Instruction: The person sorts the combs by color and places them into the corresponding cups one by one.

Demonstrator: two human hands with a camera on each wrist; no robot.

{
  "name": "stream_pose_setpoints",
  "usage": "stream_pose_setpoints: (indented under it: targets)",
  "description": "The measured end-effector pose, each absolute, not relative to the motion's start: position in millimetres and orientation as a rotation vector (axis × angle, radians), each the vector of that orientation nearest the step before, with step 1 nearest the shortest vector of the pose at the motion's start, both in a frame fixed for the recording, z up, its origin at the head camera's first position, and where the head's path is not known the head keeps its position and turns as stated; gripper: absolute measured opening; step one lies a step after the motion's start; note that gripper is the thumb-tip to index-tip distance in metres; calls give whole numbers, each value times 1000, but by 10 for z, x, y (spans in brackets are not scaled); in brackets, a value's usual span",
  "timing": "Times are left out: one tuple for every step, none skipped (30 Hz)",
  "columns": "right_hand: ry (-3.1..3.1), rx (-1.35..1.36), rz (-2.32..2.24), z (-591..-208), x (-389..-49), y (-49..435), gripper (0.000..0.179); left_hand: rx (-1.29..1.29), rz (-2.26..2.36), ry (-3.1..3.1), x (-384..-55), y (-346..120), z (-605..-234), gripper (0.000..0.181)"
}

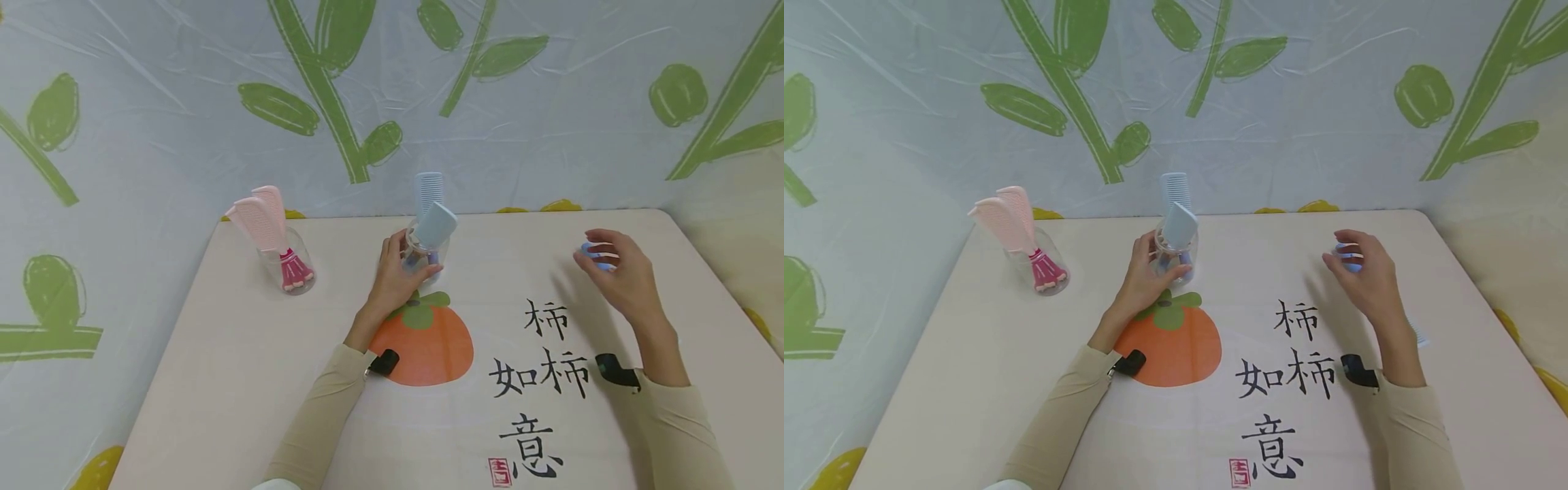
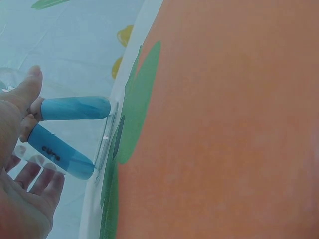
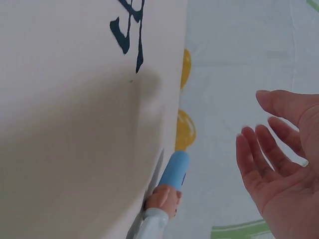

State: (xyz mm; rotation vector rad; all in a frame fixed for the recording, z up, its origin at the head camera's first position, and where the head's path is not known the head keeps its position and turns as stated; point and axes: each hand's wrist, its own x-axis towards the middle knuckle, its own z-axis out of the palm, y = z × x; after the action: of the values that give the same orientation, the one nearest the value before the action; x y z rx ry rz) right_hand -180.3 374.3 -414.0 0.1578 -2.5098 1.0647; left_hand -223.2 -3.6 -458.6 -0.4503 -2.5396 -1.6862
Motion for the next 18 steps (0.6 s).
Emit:
stream_pose_setpoints:
  targets:
    - [-2518,143,1063,-4149,-1806,3761,45,-453,-1688,-2538,-2231,-36,-4586,85]
    - [-2528,127,1061,-4160,-1809,3781,45,-455,-1689,-2535,-2231,-35,-4589,85]
    - [-2539,110,1060,-4167,-1808,3803,45,-457,-1689,-2534,-2230,-34,-4591,85]
    - [-2548,95,1061,-4170,-1805,3821,45,-459,-1691,-2533,-2229,-34,-4590,85]
    - [-2559,82,1057,-4175,-1803,3843,46,-462,-1692,-2531,-2228,-33,-4588,85]
    - [-2567,67,1053,-4180,-1801,3865,46,-465,-1693,-2529,-2226,-32,-4585,85]
    - [-2579,48,1043,-4188,-1801,3889,46,-469,-1693,-2526,-2226,-32,-4585,85]
    - [-2589,32,1033,-4194,-1799,3910,46,-470,-1689,-2527,-2228,-31,-4585,85]
    - [-2600,20,1022,-4200,-1796,3930,46,-473,-1687,-2529,-2228,-30,-4583,85]
    - [-2609,13,1013,-4209,-1798,3949,46,-476,-1687,-2529,-2229,-30,-4581,85]
    - [-2624,2,994,-4219,-1802,3966,46,-478,-1685,-2528,-2229,-30,-4577,85]
    - [-2638,-7,979,-4230,-1804,3981,46,-478,-1684,-2528,-2228,-31,-4576,85]
    - [-2654,-13,968,-4237,-1805,3994,46,-479,-1683,-2527,-2229,-33,-4577,85]
    - [-2670,-19,961,-4245,-1807,4005,47,-479,-1682,-2527,-2230,-35,-4579,86]
    - [-2687,-27,951,-4251,-1810,4013,47,-479,-1684,-2526,-2230,-36,-4580,86]
    - [-2706,-37,944,-4258,-1814,4020,48,-479,-1684,-2526,-2231,-38,-4581,86]
    - [-2727,-50,937,-4262,-1815,4023,49,-478,-1683,-2525,-2231,-39,-4582,86]
    - [-2749,-64,934,-4267,-1816,4026,49,-478,-1683,-2525,-2233,-39,-4586,86]
